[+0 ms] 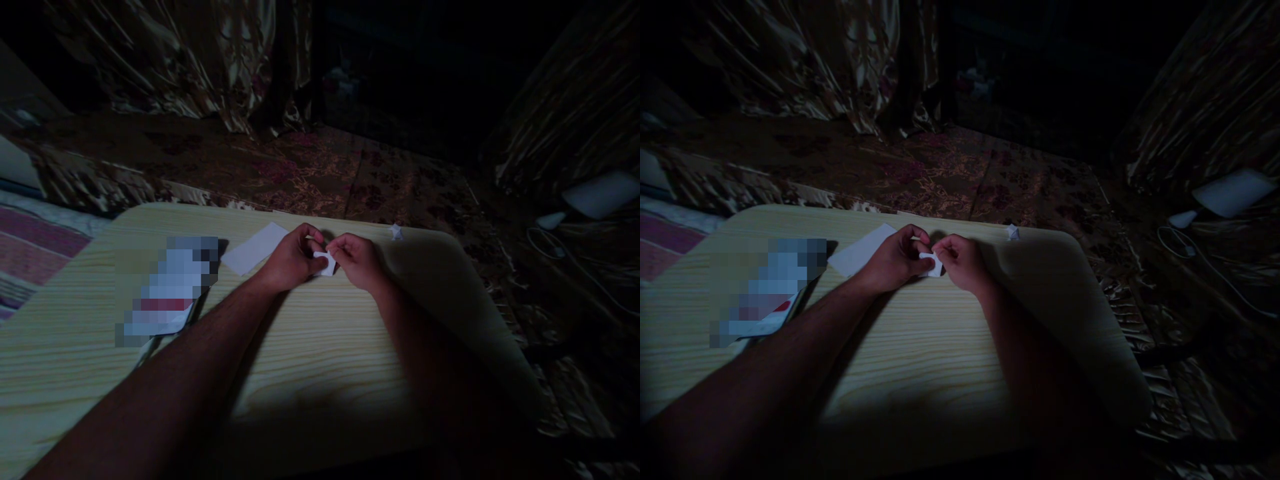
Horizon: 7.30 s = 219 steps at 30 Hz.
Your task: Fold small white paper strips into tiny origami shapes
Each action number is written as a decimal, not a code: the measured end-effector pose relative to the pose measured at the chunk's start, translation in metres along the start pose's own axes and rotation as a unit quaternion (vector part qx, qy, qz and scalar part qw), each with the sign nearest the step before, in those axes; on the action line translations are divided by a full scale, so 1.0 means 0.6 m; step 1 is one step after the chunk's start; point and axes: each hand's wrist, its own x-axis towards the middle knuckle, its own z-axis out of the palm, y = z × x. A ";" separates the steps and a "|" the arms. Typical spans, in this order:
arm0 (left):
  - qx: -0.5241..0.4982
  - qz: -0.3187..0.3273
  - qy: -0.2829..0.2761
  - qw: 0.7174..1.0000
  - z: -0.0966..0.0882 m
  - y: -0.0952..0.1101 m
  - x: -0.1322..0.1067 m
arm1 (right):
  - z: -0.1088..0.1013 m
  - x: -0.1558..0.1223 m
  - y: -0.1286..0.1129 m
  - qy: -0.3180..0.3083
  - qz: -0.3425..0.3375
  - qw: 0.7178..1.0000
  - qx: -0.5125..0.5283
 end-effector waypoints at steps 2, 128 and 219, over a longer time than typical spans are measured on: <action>-0.005 0.001 0.013 1.000 0.000 0.002 0.000 | -0.001 0.000 -0.001 -0.009 0.028 0.999 0.037; 0.106 0.017 0.068 0.992 -0.003 -0.004 0.004 | 0.002 -0.001 -0.004 -0.009 0.069 0.997 -0.020; 0.087 -0.003 0.094 0.992 0.001 0.002 0.004 | 0.018 -0.014 -0.006 0.151 -0.117 0.964 -0.186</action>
